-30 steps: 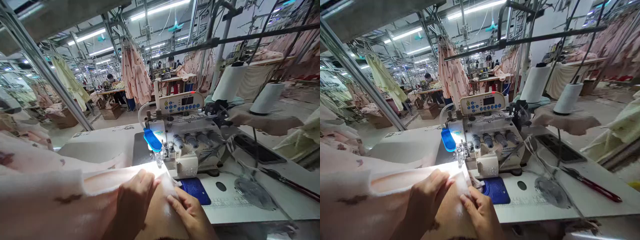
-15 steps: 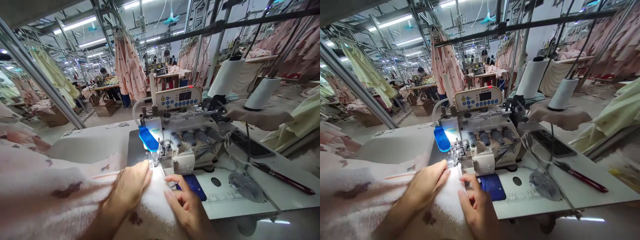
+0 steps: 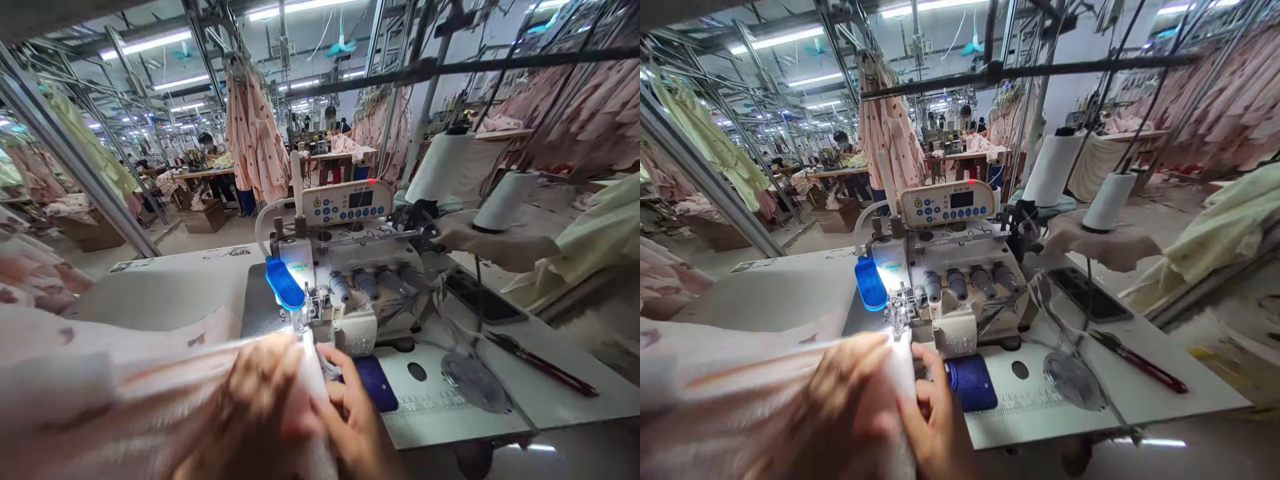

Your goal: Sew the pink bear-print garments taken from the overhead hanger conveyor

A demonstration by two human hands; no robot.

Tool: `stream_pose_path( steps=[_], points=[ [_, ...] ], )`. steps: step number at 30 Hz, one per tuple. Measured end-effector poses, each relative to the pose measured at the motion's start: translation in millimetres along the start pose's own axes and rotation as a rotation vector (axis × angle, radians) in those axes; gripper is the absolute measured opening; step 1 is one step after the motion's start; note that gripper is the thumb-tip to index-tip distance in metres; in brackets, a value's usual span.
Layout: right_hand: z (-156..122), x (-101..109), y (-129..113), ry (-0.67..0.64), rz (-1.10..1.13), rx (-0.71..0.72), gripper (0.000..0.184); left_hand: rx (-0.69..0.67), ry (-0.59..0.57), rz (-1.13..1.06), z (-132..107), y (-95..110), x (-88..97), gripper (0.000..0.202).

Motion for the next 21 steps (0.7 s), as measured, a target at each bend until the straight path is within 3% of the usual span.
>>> stream_pose_path(
  steps=[2, 3, 4, 6, 7, 11, 12, 16, 21],
  points=[
    [-15, 1, 10, 0.054, -0.030, 0.053, 0.052, -0.166, 0.259, -0.050, -25, 30, 13.8, 0.029],
    [-20, 7, 12, 0.128, -0.086, 0.094, 0.045, -0.194, 0.312, -0.097, -35, 37, 13.5, 0.026],
    [-23, 15, 9, 0.230, -0.151, 0.145, 0.038, -0.197, 0.342, -0.169, -42, 40, 11.9, 0.023],
    [-22, 27, 1, 0.359, -0.232, 0.214, 0.030, -0.130, 0.284, -0.330, -47, 38, 1.9, 0.021],
    [-17, 26, -1, 0.332, -0.214, 0.213, 0.029, -0.095, 0.250, -0.390, -48, 36, -1.7, 0.022],
    [-10, -10, 4, -0.128, -0.043, 0.070, 0.024, 0.000, 0.241, -0.408, -58, 33, 3.6, 0.026],
    [-16, -15, 5, -0.182, -0.045, 0.046, 0.024, 0.024, 0.238, -0.407, -61, 33, 5.8, 0.025],
    [-42, -11, 6, -0.135, -0.137, 0.001, 0.033, 0.082, 0.198, -0.407, -65, 38, 13.2, 0.022],
    [-51, 2, -11, -0.065, -0.194, -0.027, 0.028, 0.137, 0.219, -0.423, -61, 45, 25.9, 0.016]
  ],
)
Point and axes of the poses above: each hand's wrist, its own z-axis towards the middle knuckle, its own x-axis out of the back of the hand, y = z × x, the point moved 9 cm from there along z, towards the middle knuckle, and after that the axes turned 13 degrees about -z, right-handed, at the moved point
